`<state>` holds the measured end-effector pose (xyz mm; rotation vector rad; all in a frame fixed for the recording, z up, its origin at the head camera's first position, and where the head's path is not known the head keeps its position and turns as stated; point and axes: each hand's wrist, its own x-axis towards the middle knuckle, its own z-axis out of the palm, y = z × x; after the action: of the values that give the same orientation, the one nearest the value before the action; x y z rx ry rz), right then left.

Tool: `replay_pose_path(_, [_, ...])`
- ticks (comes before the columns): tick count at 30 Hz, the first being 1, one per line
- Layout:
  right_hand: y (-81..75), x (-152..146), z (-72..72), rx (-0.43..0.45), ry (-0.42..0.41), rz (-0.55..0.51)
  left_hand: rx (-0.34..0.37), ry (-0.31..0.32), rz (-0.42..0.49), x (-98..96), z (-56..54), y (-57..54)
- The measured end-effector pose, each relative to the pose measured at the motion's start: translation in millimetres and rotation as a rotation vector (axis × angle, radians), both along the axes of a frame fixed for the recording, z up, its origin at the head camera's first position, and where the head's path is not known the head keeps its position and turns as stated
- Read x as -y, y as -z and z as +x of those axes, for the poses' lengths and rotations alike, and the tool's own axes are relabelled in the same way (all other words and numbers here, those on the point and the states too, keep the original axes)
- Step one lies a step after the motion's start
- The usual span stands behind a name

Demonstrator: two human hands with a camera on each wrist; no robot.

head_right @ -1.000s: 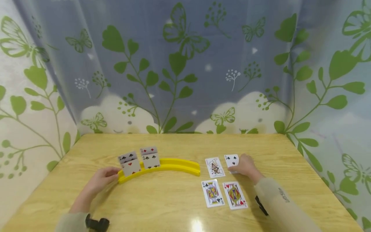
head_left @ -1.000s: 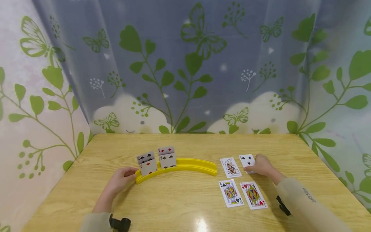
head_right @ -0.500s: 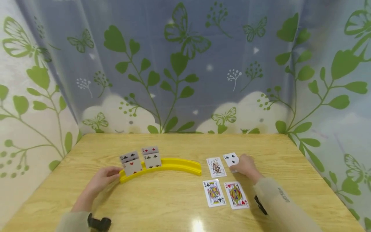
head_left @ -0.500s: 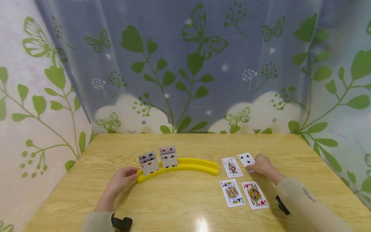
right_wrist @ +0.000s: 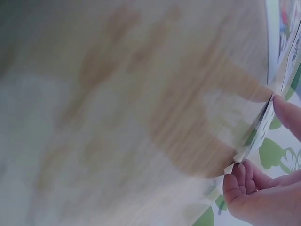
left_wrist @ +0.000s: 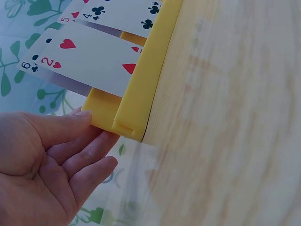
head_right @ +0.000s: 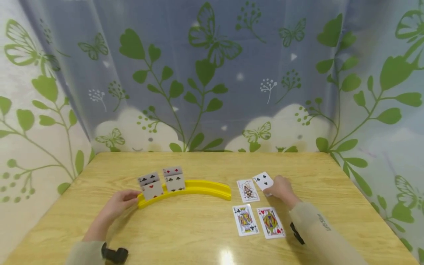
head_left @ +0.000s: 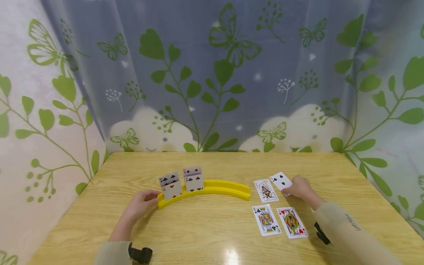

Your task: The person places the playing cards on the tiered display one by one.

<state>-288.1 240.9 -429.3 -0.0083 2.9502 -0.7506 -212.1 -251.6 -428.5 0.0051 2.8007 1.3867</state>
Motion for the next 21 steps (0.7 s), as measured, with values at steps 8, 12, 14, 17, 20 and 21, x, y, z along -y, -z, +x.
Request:
replay_pose_path(8, [-4.5,-3,1.4,-0.051,-0.043,-0.002,0.007,-0.011,-0.014,-2.5,1.3,-1.5])
replay_pose_path(12, [-6.5,-7,3.2,-0.085,-0.043,-0.007,0.019,-0.013,-0.023,-2.0,1.6,-2.2])
replay_pose_path(14, [-7.6,-9,3.8,-0.102,-0.031,-0.005,0.018,-0.01,-0.024,-1.2,1.4,-2.3])
replay_pose_path(17, [-9.4,-12,5.3,-0.115,-0.017,-0.019,0.017,-0.012,-0.026,-1.0,1.4,-2.0])
replay_pose_path(20, [-10.7,-16,7.2,-0.132,0.0,-0.049,0.009,-0.006,-0.029,-1.9,1.5,-1.7])
replay_pose_path(21, [-11.1,-18,7.8,-0.14,0.005,-0.06,0.007,-0.001,-0.027,-2.6,1.5,-1.7])
